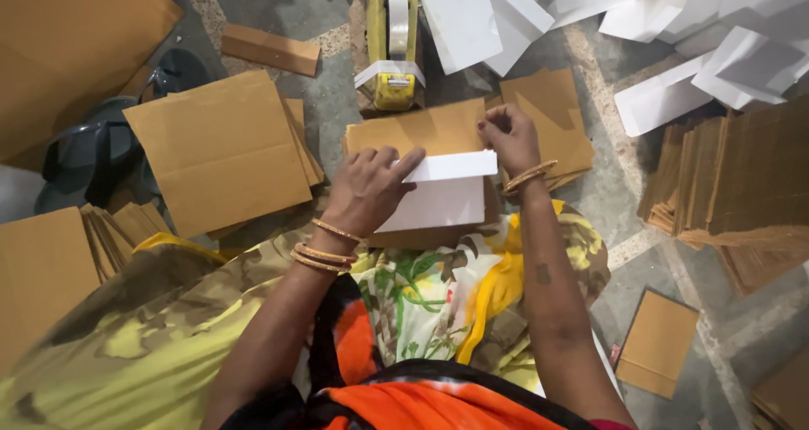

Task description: The person assembles small cardboard boxes by folding the flaps and securing them with clear tape. They repeatedly pick up flat brown cardboard pieces, fold them into box shapes, and use a tape dispenser to seal the edges.

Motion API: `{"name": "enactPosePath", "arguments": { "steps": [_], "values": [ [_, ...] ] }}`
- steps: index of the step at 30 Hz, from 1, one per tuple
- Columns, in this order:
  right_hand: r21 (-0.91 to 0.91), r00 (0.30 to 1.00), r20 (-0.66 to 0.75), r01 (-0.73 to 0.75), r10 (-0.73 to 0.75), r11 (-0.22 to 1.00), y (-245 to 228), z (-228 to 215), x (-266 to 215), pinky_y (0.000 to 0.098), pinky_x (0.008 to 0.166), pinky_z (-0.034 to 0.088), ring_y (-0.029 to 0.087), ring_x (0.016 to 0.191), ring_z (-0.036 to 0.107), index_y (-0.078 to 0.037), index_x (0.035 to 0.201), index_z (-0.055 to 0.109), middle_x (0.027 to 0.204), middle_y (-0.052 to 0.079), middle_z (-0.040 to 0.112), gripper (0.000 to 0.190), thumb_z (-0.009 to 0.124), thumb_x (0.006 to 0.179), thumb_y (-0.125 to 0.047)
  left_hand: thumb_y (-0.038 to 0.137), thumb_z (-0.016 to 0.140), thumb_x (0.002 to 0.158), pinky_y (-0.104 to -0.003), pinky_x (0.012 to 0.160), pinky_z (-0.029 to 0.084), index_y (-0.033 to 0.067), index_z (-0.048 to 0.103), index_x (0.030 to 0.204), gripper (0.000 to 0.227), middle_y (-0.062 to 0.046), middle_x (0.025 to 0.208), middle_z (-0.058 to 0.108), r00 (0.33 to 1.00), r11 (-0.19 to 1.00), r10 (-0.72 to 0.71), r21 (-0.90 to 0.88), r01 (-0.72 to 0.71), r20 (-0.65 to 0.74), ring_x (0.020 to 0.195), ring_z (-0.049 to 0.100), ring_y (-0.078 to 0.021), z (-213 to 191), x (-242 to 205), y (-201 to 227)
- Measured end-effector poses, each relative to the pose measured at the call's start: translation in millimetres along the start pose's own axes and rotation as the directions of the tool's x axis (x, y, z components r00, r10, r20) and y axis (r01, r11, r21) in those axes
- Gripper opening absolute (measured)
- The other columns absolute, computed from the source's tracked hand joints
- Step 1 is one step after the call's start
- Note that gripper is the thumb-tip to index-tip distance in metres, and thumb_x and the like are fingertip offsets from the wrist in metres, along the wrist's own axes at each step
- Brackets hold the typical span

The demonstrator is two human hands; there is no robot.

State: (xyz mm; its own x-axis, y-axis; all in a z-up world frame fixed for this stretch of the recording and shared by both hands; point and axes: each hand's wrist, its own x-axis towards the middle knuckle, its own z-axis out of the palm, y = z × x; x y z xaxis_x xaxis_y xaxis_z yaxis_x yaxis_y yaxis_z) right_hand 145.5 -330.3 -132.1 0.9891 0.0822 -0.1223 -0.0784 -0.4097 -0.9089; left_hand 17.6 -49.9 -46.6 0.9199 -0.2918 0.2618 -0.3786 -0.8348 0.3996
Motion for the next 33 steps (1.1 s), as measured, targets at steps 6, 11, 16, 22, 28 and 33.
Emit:
{"name": "enactPosePath", "arguments": {
  "steps": [6,11,16,22,28,33],
  "values": [
    [0.32,0.996,0.059,-0.088,0.073,0.943,7.6,5.7,14.7,0.0236,0.056,0.052,0.006,0.067,0.059,-0.006,0.103,0.06,0.087,0.0,0.065,0.013,0.07,0.094,-0.006,0.023,0.075,0.084,-0.042,0.076,0.045,0.0259,0.061,0.132,0.05,-0.004,0.098,0.065,1.0,0.997,-0.004,0.077,0.005,-0.009,0.089,0.064,-0.0254,3.4,2.5,-3.7],
    [0.312,0.946,0.311,-0.192,0.092,0.93,-15.7,1.9,9.5,0.024,0.074,0.052,0.01,0.086,0.062,-0.007,0.124,0.061,0.102,0.004,0.064,0.031,0.067,0.094,-0.013,0.022,0.074,0.086,-0.042,0.084,0.042,0.0258,0.058,0.138,0.055,-0.004,0.104,0.064,0.998,0.997,-0.02,0.071,0.016,0.064,0.099,0.061,-0.0246,21.0,7.3,-10.5],
    [-0.095,0.873,0.487,0.068,-0.013,0.993,-75.3,-9.3,-14.6,0.0313,0.096,0.05,0.016,0.113,0.063,-0.011,0.135,0.066,0.12,0.005,0.068,0.046,0.066,0.096,-0.037,0.022,0.077,0.083,-0.042,0.088,0.041,0.0241,0.056,0.142,0.062,-0.006,0.119,0.058,0.992,0.997,-0.035,0.078,0.026,0.117,0.112,0.055,-0.0254,28.5,17.1,-7.1],
    [-0.211,0.865,0.412,0.396,-0.286,0.894,-90.2,-0.3,-59.4,0.0377,0.107,0.046,0.025,0.124,0.061,-0.007,0.129,0.066,0.131,0.012,0.064,0.052,0.082,0.086,-0.033,0.036,0.084,0.057,-0.051,0.102,0.036,0.0161,0.056,0.13,0.08,-0.011,0.136,0.05,0.948,0.984,-0.013,0.165,0.069,-0.318,0.126,0.05,-0.0318,24.7,5.0,-8.9],
    [-0.01,0.957,0.191,0.225,-0.219,0.974,-56.7,10.1,-84.6,0.0366,0.114,0.047,0.024,0.133,0.061,-0.004,0.133,0.062,0.138,0.01,0.066,0.054,0.084,0.086,-0.02,0.038,0.089,0.074,-0.049,0.106,0.038,0.0128,0.063,0.118,0.057,-0.006,0.11,0.061,0.994,0.993,-0.113,0.047,0.113,0.001,0.11,0.057,-0.0293,37.3,2.5,-10.9],
    [0.307,0.992,0.04,0.101,-0.119,0.946,-48.9,21.5,-99.6,0.0352,0.115,0.043,0.024,0.14,0.051,-0.003,0.15,0.042,0.146,0.012,0.056,0.081,0.084,0.082,-0.014,0.04,0.088,0.067,-0.051,0.101,0.037,0.0139,0.066,0.114,0.059,-0.009,0.106,0.062,0.992,0.995,-0.066,0.064,0.073,-0.109,0.107,0.058,-0.0308,30.2,2.0,-8.3]
  ]
}}
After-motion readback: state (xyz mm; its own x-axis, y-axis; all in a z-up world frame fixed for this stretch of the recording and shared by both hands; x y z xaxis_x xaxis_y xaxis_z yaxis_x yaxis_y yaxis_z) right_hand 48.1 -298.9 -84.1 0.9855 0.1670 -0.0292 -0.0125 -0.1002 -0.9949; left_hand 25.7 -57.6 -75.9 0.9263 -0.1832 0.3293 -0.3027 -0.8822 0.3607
